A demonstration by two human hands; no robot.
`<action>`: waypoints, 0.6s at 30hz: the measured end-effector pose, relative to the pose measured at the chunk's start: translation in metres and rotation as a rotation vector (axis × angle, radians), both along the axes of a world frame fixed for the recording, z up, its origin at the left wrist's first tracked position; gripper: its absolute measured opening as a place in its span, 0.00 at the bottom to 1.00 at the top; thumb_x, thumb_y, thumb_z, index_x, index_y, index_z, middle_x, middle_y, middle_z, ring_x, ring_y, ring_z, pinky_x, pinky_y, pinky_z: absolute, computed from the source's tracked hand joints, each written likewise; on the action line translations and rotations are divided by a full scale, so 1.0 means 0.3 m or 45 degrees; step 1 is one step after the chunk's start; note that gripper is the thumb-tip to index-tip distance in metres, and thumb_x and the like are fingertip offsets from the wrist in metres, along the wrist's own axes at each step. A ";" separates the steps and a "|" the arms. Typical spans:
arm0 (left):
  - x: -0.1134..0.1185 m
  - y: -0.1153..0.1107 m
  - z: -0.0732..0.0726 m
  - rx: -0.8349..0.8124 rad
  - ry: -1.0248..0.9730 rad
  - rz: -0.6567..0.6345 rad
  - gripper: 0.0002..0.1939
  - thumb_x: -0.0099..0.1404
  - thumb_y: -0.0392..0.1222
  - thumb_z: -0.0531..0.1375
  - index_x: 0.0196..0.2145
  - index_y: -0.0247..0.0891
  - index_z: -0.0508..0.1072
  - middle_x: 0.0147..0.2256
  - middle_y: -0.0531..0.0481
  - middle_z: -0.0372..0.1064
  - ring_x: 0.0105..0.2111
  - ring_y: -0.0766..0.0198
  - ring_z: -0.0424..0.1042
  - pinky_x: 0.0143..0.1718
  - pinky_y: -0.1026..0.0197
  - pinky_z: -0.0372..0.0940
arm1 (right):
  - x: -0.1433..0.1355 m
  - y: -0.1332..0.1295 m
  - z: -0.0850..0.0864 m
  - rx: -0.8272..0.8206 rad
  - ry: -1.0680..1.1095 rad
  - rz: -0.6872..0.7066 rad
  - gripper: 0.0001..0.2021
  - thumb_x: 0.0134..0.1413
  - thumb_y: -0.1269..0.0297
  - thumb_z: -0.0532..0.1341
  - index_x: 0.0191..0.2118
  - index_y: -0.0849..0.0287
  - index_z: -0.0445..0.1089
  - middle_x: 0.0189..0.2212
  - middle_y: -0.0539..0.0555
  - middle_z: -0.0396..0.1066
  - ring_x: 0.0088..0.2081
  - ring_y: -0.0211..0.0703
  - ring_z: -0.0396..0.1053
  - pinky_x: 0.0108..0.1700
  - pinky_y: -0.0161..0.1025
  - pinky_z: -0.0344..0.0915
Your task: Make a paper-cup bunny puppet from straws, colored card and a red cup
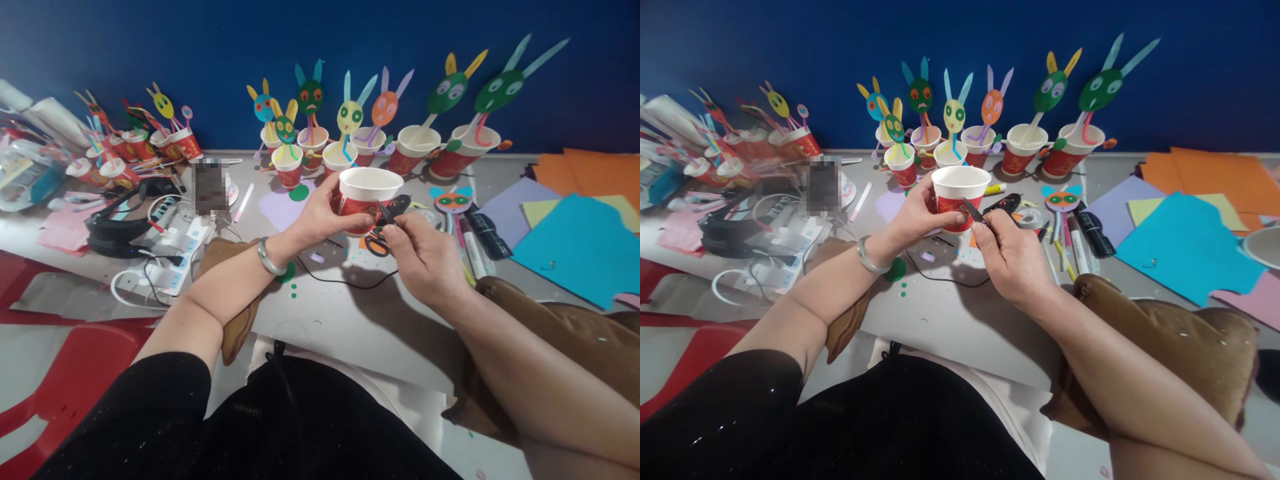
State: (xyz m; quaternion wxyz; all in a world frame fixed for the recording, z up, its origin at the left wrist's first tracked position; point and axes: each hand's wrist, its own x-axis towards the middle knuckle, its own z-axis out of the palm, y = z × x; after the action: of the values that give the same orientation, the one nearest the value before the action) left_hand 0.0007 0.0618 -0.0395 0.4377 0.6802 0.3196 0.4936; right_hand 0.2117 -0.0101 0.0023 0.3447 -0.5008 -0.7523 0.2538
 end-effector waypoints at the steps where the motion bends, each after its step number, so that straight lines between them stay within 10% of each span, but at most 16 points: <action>1: -0.002 0.003 -0.006 0.023 0.010 0.010 0.46 0.54 0.65 0.76 0.62 0.40 0.68 0.57 0.39 0.74 0.59 0.46 0.75 0.64 0.38 0.68 | -0.001 0.000 0.001 0.005 -0.001 0.002 0.18 0.69 0.43 0.53 0.33 0.50 0.62 0.21 0.51 0.63 0.23 0.44 0.58 0.28 0.43 0.53; 11: -0.012 0.064 -0.092 0.399 0.160 0.081 0.55 0.63 0.63 0.70 0.76 0.54 0.43 0.69 0.39 0.57 0.69 0.42 0.64 0.68 0.36 0.64 | -0.007 0.001 0.001 0.049 -0.018 0.002 0.17 0.69 0.46 0.53 0.33 0.53 0.61 0.20 0.48 0.61 0.23 0.40 0.56 0.28 0.40 0.51; 18: -0.005 0.034 -0.070 0.404 0.164 0.072 0.43 0.65 0.64 0.68 0.70 0.51 0.55 0.64 0.42 0.60 0.63 0.46 0.69 0.63 0.38 0.68 | -0.006 0.005 -0.002 0.044 -0.054 -0.017 0.17 0.69 0.46 0.52 0.34 0.52 0.61 0.21 0.49 0.63 0.23 0.42 0.60 0.29 0.41 0.54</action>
State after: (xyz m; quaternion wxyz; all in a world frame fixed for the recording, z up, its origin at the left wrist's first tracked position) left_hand -0.0008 0.0719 -0.0604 0.2891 0.7618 0.2841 0.5053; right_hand 0.2099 -0.0085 0.0018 0.3389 -0.5051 -0.7604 0.2277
